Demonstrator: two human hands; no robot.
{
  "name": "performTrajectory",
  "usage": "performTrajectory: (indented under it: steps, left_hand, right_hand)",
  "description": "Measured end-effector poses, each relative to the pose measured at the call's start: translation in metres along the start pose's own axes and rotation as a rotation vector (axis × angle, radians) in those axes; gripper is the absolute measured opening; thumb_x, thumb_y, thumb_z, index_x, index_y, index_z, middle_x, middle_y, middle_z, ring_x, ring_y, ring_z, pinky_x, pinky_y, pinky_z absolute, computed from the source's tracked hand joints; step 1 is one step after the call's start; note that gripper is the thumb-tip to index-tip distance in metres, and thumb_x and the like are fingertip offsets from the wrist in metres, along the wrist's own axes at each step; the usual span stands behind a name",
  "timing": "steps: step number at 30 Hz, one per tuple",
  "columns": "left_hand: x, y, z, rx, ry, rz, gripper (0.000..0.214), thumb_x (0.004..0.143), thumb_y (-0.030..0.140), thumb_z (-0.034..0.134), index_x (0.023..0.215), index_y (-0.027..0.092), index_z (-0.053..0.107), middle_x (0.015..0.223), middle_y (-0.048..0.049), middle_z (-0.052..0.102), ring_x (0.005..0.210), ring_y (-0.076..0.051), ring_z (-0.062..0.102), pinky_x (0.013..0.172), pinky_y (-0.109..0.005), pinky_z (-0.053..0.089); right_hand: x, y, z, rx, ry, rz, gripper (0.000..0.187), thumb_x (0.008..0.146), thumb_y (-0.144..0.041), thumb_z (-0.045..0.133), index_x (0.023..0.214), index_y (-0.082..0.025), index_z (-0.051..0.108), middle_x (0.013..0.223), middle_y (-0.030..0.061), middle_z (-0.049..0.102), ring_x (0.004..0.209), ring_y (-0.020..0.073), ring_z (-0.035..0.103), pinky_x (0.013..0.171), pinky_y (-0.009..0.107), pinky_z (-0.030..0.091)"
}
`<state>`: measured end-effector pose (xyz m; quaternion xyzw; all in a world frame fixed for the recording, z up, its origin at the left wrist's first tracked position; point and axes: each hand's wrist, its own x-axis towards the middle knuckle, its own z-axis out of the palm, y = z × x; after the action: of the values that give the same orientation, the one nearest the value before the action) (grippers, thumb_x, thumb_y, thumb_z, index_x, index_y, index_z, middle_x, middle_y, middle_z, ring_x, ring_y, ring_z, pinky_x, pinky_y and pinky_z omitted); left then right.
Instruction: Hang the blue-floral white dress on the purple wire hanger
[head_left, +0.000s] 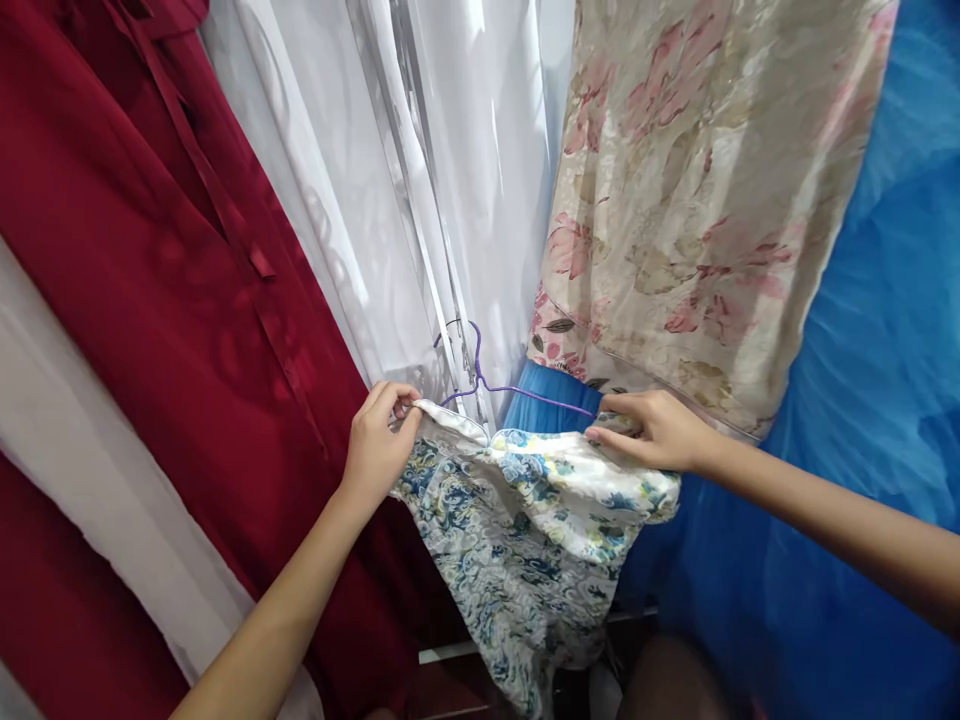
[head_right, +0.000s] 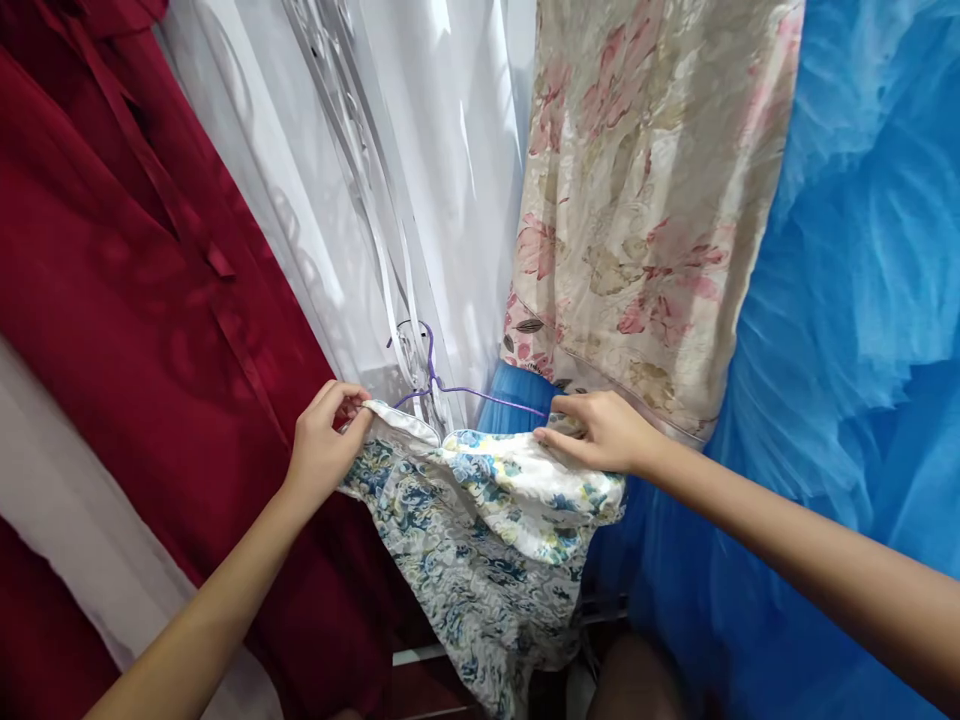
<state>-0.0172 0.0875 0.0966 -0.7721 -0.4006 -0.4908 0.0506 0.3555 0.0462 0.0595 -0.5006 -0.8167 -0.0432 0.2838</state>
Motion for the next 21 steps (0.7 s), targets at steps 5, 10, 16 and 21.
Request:
performTrajectory:
  steps: [5,10,16,21]
  left_hand:
    - [0.004,0.003,0.017,0.065,-0.236,-0.179,0.034,0.097,0.057,0.05,0.094,0.023,0.058,0.091,-0.0024,0.067,0.086,-0.023,0.063,0.077,-0.031,0.043]
    - [-0.018,-0.021,0.024,-0.02,-0.302,-0.169,0.037,0.1,0.054,0.045,0.09,0.022,0.06,0.075,0.0026,0.058,0.071,-0.017,0.054,0.067,-0.026,0.038]
    - [-0.042,-0.04,0.015,-0.001,-0.11,-0.166,0.039,0.102,0.047,0.044,0.082,0.019,0.062,0.075,0.0005,0.056,0.072,-0.016,0.051,0.069,-0.027,0.038]
    - [-0.044,-0.048,0.007,-0.056,-0.145,-0.169,0.036,0.101,0.047,0.046,0.087,0.02,0.065,0.079,-0.0006,0.061,0.077,-0.018,0.055,0.073,-0.027,0.041]
  right_hand:
    - [-0.027,-0.023,-0.018,0.681,-0.182,0.156,0.038,0.079,-0.051,0.072,0.092,-0.016,0.075,0.077,0.0047,0.07,0.065,0.0186,0.06,0.056,0.027,0.042]
    - [-0.038,-0.029,-0.025,0.978,-0.196,0.317,0.041,0.071,-0.036,0.067,0.107,-0.017,0.078,0.089,0.0078,0.077,0.077,0.0245,0.068,0.064,0.031,0.052]
    - [-0.013,-0.031,-0.027,1.101,-0.297,0.282,0.025,0.079,-0.035,0.059,0.069,-0.015,0.07,0.057,0.002,0.056,0.051,0.0134,0.046,0.048,0.026,0.035]
    - [0.014,-0.042,-0.014,1.152,-0.396,0.237,0.046,0.092,-0.053,0.059,0.069,-0.014,0.07,0.052,-0.0003,0.051,0.046,0.0095,0.038,0.044,0.024,0.028]
